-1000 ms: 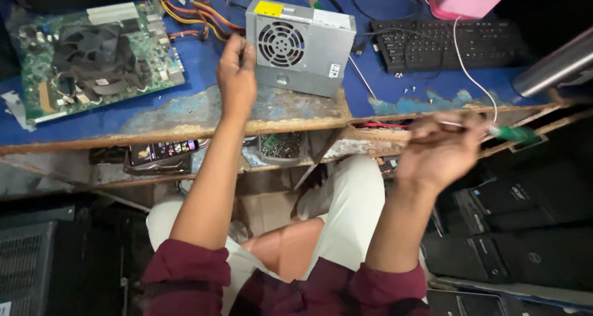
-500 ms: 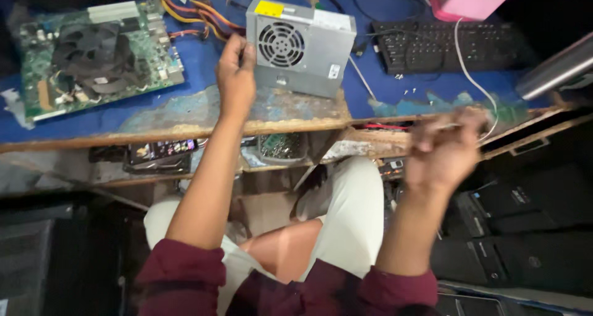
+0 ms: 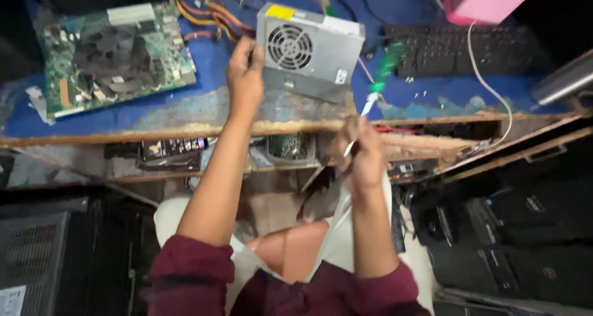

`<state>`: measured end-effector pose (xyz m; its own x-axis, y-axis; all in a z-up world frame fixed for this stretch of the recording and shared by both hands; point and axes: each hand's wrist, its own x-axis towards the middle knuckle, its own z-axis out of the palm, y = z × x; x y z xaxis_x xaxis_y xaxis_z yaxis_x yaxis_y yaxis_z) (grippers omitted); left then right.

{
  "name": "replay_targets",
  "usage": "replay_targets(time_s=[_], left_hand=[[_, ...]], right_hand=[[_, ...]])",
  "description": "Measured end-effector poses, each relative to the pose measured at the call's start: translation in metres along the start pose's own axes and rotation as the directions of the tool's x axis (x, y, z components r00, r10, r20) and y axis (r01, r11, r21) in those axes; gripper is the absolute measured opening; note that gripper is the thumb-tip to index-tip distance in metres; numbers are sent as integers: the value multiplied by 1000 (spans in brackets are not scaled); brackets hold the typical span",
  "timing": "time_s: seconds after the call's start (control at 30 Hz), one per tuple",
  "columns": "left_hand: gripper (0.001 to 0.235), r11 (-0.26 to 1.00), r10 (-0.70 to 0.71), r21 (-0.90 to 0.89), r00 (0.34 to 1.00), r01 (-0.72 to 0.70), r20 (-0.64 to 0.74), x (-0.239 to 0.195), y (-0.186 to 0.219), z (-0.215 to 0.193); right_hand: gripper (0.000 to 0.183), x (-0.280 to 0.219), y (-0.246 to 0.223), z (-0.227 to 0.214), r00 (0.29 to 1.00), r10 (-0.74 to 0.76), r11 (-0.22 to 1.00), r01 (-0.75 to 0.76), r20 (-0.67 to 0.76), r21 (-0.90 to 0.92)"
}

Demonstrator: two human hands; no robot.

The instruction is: The person handles a computer power supply unit, rotates it to inspect the exterior, opens the casing to reveal internal components, and uses a screwdriver to work on the unit. The person continues to manipulate the power supply and its wires throughout the clip.

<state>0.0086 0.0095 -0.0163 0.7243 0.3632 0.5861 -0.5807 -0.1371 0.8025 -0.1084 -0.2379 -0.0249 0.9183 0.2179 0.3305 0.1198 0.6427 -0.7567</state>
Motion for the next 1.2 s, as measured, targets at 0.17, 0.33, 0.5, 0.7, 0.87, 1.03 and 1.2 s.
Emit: replay_targets(time_s=[0.17, 0.33, 0.5, 0.7, 0.87, 1.03, 1.2], left_hand=[[13, 999, -11, -40, 1000, 12, 26, 5, -2, 6], [14, 999, -26, -37, 999, 27, 33, 2, -6, 6], [14, 1000, -27, -3, 999, 27, 26, 5, 0, 6], [15, 999, -25, 26, 999, 25, 23, 3, 3, 5], [14, 998, -53, 31, 998, 52, 28, 3, 5, 6], [15, 992, -81, 92, 997, 82, -15, 5, 9, 6], [17, 982, -98, 155, 994, 104, -46, 2, 10, 8]], right_hand=[[45, 31, -56, -52, 948, -172, 596, -116, -267, -795], [47, 71, -71, -55, 959, -235, -312, -227, -156, -923], [38, 94, -62, -34, 924, -345, -351, -291, -166, -890], [34, 90, -43, -32, 908, -378, 273, 298, 183, -914], [28, 113, -27, -51, 899, -320, 519, 430, 298, -739], [24, 118, -12, -56, 950, -258, 663, 307, 176, -683], [31, 112, -9, -60, 985, -128, 859, 170, 120, -483]])
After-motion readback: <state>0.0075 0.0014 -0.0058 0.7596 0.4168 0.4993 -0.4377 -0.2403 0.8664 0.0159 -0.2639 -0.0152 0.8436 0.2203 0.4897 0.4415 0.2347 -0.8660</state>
